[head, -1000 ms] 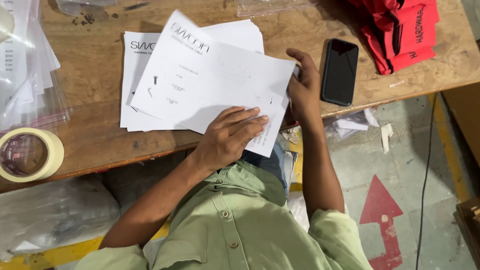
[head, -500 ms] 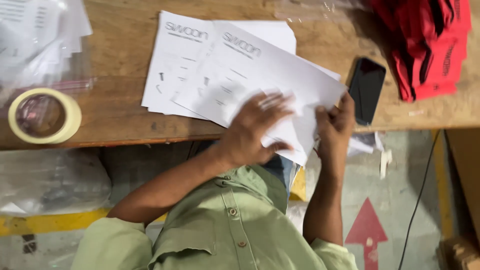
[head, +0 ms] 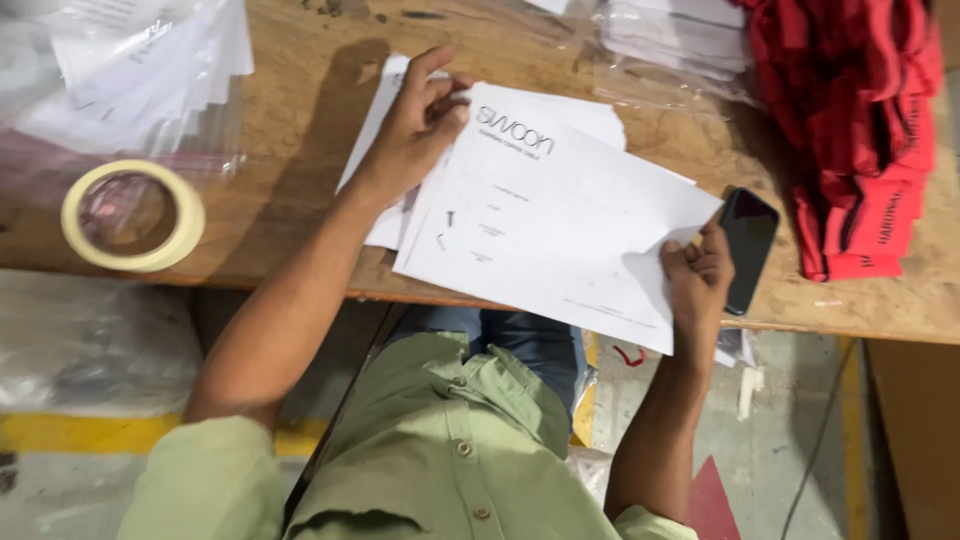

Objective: The person sits at a workbench and inserts folded paper instruction sheets into red fabric pouches, pressing each sheet in and smoothing it flat. They align and fold the paper stacks, place completed pouches aside, and continue with the next sheet and pouch.

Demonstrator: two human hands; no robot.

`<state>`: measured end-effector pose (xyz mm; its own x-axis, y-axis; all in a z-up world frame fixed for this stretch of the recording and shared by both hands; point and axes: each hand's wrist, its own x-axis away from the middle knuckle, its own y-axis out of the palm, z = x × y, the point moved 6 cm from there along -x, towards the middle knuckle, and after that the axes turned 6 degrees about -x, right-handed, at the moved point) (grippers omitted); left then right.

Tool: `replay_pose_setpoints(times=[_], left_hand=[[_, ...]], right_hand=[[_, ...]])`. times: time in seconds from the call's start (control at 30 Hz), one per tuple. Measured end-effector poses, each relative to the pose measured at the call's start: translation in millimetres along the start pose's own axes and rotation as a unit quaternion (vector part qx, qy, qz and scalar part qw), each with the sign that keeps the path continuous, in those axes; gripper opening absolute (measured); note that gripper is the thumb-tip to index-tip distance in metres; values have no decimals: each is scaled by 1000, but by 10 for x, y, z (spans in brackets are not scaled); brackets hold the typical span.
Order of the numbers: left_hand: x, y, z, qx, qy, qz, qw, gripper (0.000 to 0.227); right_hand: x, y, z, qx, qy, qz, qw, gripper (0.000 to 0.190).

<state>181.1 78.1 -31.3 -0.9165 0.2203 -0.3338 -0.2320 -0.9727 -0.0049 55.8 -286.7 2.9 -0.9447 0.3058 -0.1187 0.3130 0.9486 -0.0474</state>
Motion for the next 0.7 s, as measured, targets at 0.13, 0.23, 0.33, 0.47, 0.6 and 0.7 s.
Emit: replay_pose_setpoints(times=[0.13, 0.23, 0.33, 0.47, 0.6, 0.7], left_hand=[[49, 57, 120, 30, -12, -31, 999, 68], [32, 53, 179, 30, -10, -14, 999, 72], [75, 29, 349, 54, -19, -5, 998, 81], [138, -50, 317, 87, -26, 31, 995, 87], [170, -68, 363, 98, -80, 61, 990, 93], [161, -62, 411, 145, -111, 61, 981, 100]], right_hand=[[-287, -384, 662, 98, -76, 25, 992, 45], [-268, -234, 587, -6, -74, 1, 997, 45], [-147, -50, 339, -24, -20, 6, 1000, 47], [-105, -83, 352, -46, -60, -3, 997, 44], [-119, -131, 367, -67, -91, -2, 994, 46], [-95, -146, 337, -72, -98, 19, 992, 43]])
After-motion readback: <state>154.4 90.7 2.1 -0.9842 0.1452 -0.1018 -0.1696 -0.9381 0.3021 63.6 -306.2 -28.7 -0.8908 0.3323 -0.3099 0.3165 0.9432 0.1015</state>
